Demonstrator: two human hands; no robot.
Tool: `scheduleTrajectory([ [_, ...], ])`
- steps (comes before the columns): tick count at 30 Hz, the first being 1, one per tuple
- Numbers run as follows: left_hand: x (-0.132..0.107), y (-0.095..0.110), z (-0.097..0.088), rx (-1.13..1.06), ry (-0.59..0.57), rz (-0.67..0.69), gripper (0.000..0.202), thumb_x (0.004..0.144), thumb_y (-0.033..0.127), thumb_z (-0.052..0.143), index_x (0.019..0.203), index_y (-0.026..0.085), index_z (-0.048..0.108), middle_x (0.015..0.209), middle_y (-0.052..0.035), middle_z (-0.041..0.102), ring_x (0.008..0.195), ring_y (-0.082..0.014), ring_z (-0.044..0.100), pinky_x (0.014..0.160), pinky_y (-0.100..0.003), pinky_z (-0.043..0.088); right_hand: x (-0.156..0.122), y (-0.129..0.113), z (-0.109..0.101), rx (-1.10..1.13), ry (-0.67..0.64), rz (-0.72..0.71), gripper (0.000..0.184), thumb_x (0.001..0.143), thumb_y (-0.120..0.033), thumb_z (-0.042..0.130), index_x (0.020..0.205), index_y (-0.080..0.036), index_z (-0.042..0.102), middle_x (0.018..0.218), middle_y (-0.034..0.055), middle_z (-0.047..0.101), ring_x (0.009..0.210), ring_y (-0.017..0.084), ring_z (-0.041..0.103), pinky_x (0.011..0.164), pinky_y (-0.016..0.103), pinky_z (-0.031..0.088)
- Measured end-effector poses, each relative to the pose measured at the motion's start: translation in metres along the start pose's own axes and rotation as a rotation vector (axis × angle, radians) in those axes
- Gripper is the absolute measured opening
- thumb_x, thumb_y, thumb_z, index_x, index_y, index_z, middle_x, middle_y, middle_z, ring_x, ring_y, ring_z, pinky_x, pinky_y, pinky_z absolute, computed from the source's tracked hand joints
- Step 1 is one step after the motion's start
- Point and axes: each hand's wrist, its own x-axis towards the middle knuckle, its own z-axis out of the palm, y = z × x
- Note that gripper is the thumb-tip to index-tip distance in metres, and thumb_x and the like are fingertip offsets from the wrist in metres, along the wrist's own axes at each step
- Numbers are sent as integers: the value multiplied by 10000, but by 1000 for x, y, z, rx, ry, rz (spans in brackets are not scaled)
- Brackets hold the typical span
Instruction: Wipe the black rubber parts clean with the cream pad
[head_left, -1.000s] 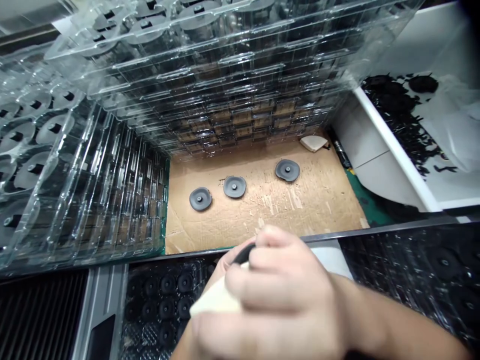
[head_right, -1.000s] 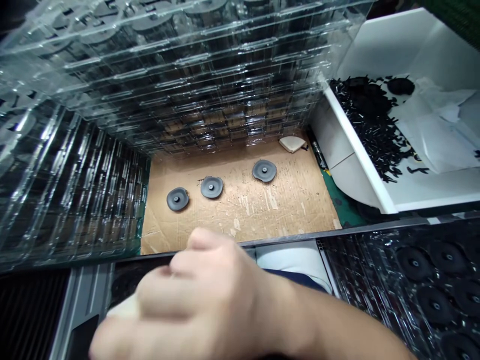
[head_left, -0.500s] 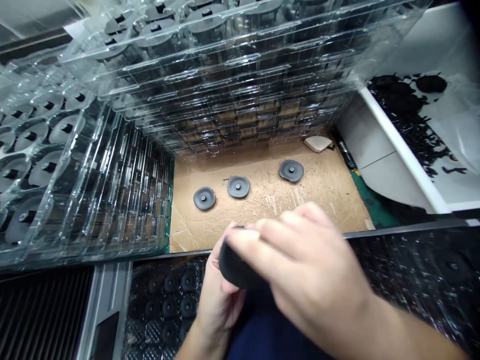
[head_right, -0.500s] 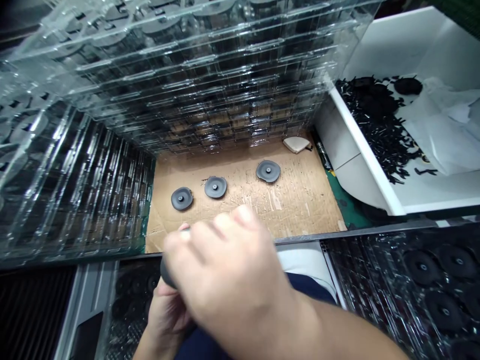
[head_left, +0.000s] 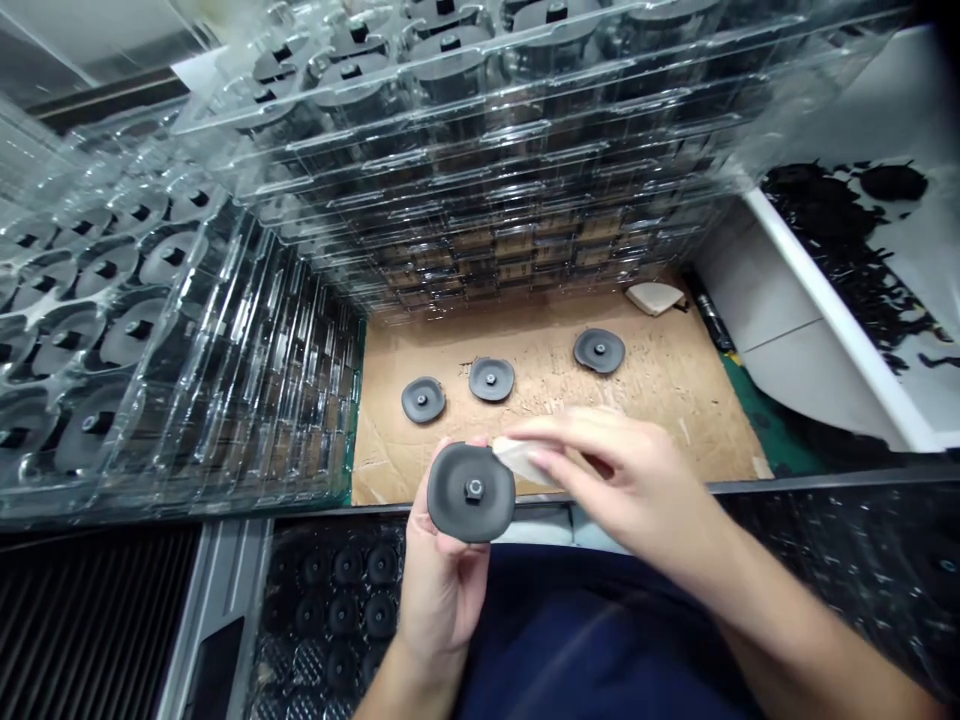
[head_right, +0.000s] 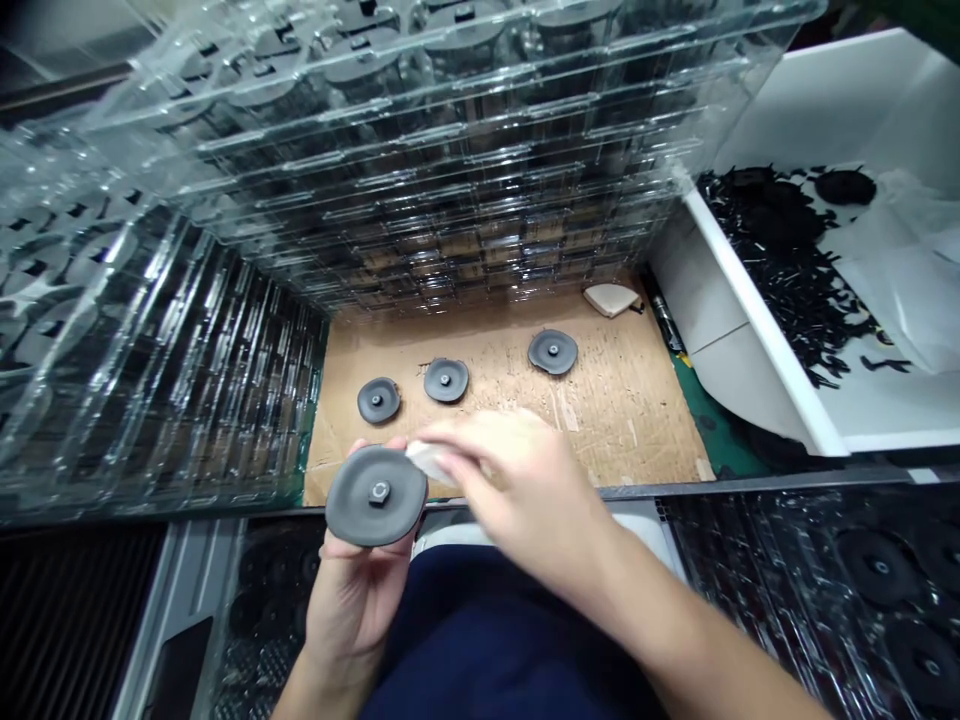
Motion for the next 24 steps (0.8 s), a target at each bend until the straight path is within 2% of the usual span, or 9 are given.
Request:
scheduleTrajectory([
  [3, 1, 4, 0, -80, -62, -29, 484, 527, 222, 837, 975, 337, 696, 1014, 34, 739, 909, -177, 688, 807, -207, 538, -20, 37, 12, -12, 31, 151, 205, 883, -211, 536, 1027, -208, 682, 933, 31, 722, 755, 147, 628, 684, 271, 483],
  [6, -1, 7, 2, -117, -127, -45, 458, 546, 224, 830, 975, 323, 703, 1015, 22, 742, 920, -190, 689, 829, -223, 539, -40, 68, 28, -40, 13, 165, 191, 858, -178, 549, 968, -186, 706, 832, 46, 724, 730, 171, 633, 685, 303, 497],
  [8, -2, 8, 5, -121, -151, -52, 463, 547, 228, 830, 986, 301, 702, 1028, 3, 740, 966, -210, 676, 841, -228, 536, -45, 74, 31, -38, 3, 180, 183, 851, -166, 553, 946, -175, 709, 808, 49, 719, 722, 170, 643, 668, 295, 507],
  [10, -4, 8, 8, -100, -140, -70, 471, 559, 180, 819, 999, 296, 696, 1042, -3, 735, 978, -209, 671, 832, -220, 537, -43, 65, 23, -30, 18, 207, 197, 872, -178, 528, 977, -172, 696, 832, 52, 712, 708, 160, 646, 619, 270, 507],
  [13, -6, 6, 12, -59, -105, -85, 509, 556, 148, 815, 1028, 283, 681, 1076, -16, 721, 941, -176, 677, 807, -182, 532, -31, 25, 3, 36, 86, 182, 205, 895, -219, 510, 1031, -208, 662, 926, 42, 700, 772, 153, 648, 602, 241, 508],
  [16, -8, 1, 12, -49, -131, -113, 508, 598, 249, 803, 1083, 258, 651, 1125, -38, 693, 993, -176, 646, 820, -180, 518, -19, -18, -7, 151, 144, -74, 214, 887, -167, 509, 1061, -176, 633, 950, 51, 696, 842, 152, 638, 715, 253, 522],
  [18, -8, -2, 9, -35, -128, -181, 456, 669, 289, 754, 1108, 255, 635, 1146, -37, 678, 1058, -194, 613, 861, -206, 503, -14, -33, -7, 130, 55, -213, 233, 884, -117, 468, 1049, -109, 633, 892, 78, 690, 791, 158, 628, 712, 266, 517],
  [22, -6, -6, 2, 31, -69, -213, 520, 612, 203, 790, 1104, 250, 629, 1119, -25, 685, 1023, -195, 627, 834, -207, 509, -4, -35, -1, 47, -286, -83, 230, 871, -90, 463, 920, -161, 677, 792, 29, 655, 707, 137, 598, 636, 244, 481],
  [24, -6, -5, 2, 47, -81, -234, 544, 573, 203, 813, 1088, 218, 636, 1059, -44, 703, 977, -203, 644, 812, -225, 523, -1, -33, 2, 37, -186, -105, 247, 890, -114, 438, 959, -146, 674, 770, 37, 643, 685, 141, 585, 633, 255, 477],
])
